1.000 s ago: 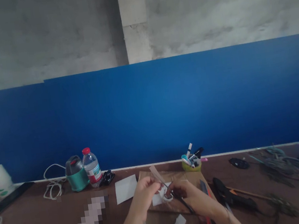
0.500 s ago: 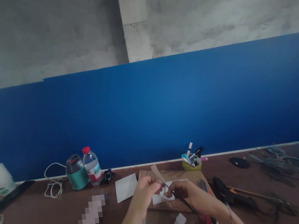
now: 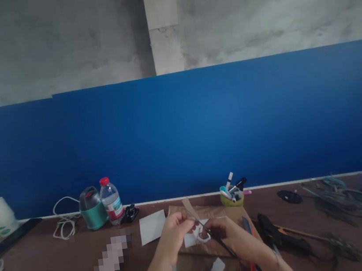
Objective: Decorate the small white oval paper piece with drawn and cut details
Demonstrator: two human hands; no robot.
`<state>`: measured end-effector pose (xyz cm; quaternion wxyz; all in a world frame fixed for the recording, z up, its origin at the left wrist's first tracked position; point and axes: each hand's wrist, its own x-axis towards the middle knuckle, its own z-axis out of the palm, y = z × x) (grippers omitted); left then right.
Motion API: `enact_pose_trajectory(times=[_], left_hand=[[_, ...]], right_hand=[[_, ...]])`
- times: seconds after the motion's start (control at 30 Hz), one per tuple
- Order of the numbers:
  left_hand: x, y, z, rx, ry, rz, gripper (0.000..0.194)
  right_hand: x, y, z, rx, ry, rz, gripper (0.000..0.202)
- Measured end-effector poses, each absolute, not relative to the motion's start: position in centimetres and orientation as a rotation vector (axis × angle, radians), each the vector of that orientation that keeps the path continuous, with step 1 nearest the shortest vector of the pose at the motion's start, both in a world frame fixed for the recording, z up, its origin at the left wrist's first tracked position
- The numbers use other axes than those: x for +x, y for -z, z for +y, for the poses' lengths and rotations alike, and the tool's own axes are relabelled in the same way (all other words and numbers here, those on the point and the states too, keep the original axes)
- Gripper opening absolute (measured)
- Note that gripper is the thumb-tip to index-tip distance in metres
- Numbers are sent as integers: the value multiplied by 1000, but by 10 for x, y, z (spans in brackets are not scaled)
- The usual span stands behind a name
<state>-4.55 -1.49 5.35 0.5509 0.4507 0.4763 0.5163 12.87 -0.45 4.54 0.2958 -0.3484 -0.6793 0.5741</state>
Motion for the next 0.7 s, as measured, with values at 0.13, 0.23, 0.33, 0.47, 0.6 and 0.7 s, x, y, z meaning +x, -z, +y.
enact_pose_trajectory(times=[0.13,0.23,0.33,0.47,0.6,0.7], left_hand=[[-46,-53,-15,1046,-1243,1112,14],[-47,-53,-14,1067,-1245,1087,15],[-47,-53,-14,1111,-1226,1111,12],[-48,-54,-14,1137,-1222,1125,9],[-48,-52,-14,1117,-1247,1098,12],[-48,-50,-14,1098,-1247,1086,14]], right_hand=[[128,-46,-4,-956,-1426,-1860,22],[128,-45,-4,-999,-1402,-1870,22],[127,-45,-6,-976,-1396,-1871,23],[126,-43,-7,-951,-1395,-1872,23],[125,-38,-4,-957,-1369,-1877,24],[123,-37,-4,-962,-1347,-1872,23]])
